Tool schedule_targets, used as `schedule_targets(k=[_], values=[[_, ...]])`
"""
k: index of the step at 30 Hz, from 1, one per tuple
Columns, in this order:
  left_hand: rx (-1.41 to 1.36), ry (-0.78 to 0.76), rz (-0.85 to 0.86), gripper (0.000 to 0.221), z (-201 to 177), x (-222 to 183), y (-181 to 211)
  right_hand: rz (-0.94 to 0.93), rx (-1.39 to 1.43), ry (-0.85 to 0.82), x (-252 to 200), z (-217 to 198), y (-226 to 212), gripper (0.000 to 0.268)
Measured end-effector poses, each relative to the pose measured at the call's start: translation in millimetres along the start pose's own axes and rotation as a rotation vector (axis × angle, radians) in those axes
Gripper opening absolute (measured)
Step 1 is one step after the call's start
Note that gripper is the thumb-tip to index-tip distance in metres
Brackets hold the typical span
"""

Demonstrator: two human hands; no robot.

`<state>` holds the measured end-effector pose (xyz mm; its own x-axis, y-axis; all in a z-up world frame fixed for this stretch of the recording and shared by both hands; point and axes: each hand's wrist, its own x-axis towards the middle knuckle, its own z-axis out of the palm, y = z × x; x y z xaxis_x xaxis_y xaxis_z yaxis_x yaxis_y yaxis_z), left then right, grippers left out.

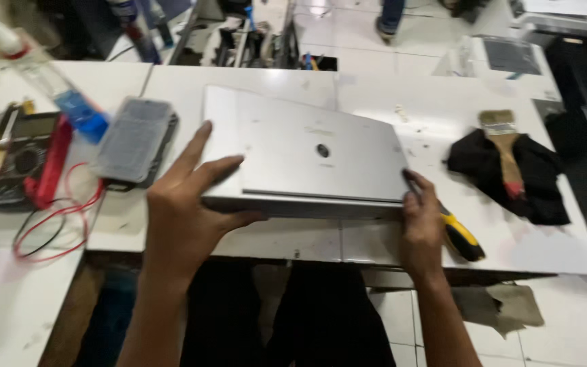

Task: The person works on a white Canon Pixma printer placed on a low table. They open and close the top cover, rotate the device to inspect different sides, and use a screwdriver to remove and insert screws into the printer's casing.

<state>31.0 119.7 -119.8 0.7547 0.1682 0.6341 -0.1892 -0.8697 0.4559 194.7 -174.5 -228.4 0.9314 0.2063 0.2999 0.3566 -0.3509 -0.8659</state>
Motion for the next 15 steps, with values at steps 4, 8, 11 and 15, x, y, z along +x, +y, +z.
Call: schedule_targets(k=[4, 8, 11, 15], values=[[0.106, 0.050, -0.025, 0.071, 6.2, -11.1, -12.1, -0.017, 0.090, -0.166, -2.8, -10.1, -19.8, 0.077], [0.163, 0.052, -0.024, 0.072, 4.4, -9.2, -19.2, -0.105, 0.038, -0.239, -2.6, -9.5, -18.1, 0.106], [0.215, 0.039, -0.007, 0.074, 6.0, -12.8, -30.6, -0.144, -0.067, -0.200, -3.0, -2.0, -13.8, 0.088], [0.222, 0.004, -0.047, 0.082, 15.1, -33.8, -49.5, -0.248, -0.095, -0.197, -4.7, 3.7, -5.4, 0.085]])
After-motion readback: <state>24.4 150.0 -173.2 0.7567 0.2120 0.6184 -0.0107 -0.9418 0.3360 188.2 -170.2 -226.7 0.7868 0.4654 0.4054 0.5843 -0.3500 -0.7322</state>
